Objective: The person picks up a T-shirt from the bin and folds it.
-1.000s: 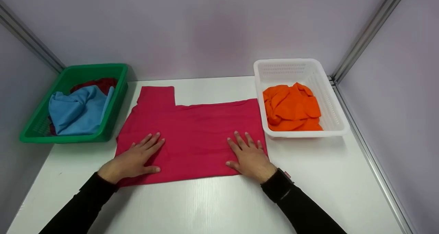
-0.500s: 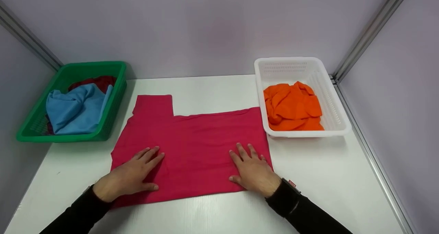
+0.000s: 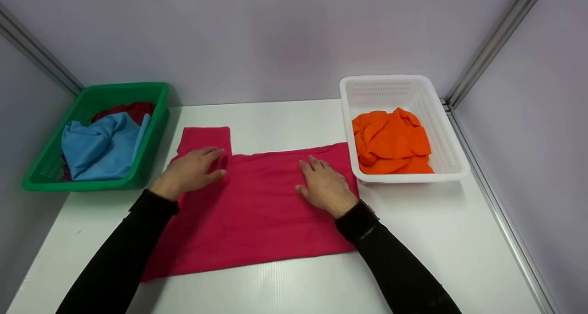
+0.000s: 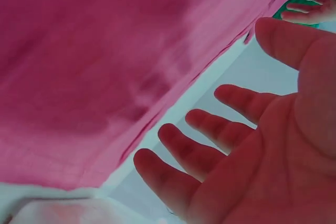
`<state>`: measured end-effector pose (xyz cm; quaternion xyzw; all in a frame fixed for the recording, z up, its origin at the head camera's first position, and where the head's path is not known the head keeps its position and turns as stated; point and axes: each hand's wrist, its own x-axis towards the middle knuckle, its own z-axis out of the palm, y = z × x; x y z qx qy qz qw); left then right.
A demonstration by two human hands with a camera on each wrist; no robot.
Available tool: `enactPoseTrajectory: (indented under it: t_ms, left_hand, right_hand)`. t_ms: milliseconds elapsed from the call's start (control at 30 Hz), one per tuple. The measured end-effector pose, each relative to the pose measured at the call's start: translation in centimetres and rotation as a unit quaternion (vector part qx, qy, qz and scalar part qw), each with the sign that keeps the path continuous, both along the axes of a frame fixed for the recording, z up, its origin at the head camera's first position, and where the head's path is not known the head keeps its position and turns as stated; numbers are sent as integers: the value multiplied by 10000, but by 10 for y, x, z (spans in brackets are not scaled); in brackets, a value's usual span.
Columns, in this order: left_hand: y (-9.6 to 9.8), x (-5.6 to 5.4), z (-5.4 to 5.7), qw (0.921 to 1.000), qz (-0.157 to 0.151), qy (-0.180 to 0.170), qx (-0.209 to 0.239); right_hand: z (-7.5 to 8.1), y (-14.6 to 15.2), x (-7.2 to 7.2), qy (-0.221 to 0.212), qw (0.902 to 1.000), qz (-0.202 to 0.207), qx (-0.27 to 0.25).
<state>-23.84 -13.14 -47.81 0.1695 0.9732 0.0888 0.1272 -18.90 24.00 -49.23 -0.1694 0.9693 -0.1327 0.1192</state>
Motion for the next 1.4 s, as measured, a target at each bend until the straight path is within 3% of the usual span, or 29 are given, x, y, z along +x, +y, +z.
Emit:
enactPoseTrajectory:
  t_ms: [100, 167, 267, 300, 333, 400, 533, 667, 800, 933, 967, 1133, 1167, 1200, 1333, 1400]
  left_hand:
    - [-3, -35, -19, 9996, 226, 157, 29]
    - [-8, -63, -40, 9990, 351, 266, 72]
    - [-20, -108, -86, 9974, 416, 583, 63]
    - [-23, -121, -96, 9975, 426, 562, 51]
    - [-26, -132, -107, 9971, 434, 631, 32]
    - [-30, -146, -117, 9970, 434, 630, -86]
    - [-32, -153, -114, 9975, 425, 443, -342]
    - [-35, -157, -114, 9976, 344, 388, -469]
    - [-39, -161, -117, 9970, 387, 572, -353]
    - [-41, -162, -118, 9946, 454, 910, -191]
    - [-40, -154, -109, 9943, 418, 942, -266]
    - [-40, -150, -107, 9931, 509, 985, -381]
    - [-40, -151, -108, 9931, 529, 970, -405]
    - [-40, -160, -117, 9926, 565, 974, -449]
    - [-42, -168, -122, 9872, 417, 1251, -897]
    - [-37, -155, -101, 9848, 357, 1303, -1089]
  right_hand:
    - [-6, -4, -15, 79, 9998, -135, -79]
    - [-11, -6, -25, 226, 9995, -219, -90]
    - [-17, -7, -37, 336, 9988, -339, -56]
    - [-24, -6, -43, 358, 9986, -381, -84]
    - [-33, -3, -50, 371, 9984, -417, -100]
    - [-48, 3, -62, 401, 9980, -463, -124]
    - [-68, 12, -75, 573, 9972, -487, -28]
    - [-44, 5, -65, 687, 9964, -421, 261]
    - [-25, -1, -58, 894, 9946, -368, 388]
    - [-26, 0, -61, 1242, 9907, -420, 370]
    - [-27, 1, -62, 1323, 9896, -442, 366]
    - [-34, 1, -65, 1670, 9840, -543, 305]
    - [-35, 1, -65, 1773, 9821, -557, 297]
    - [-36, 0, -66, 1887, 9800, -572, 271]
    - [-39, -2, -66, 2480, 9668, -575, 241]
    - [-40, -2, -66, 2763, 9592, -544, 250]
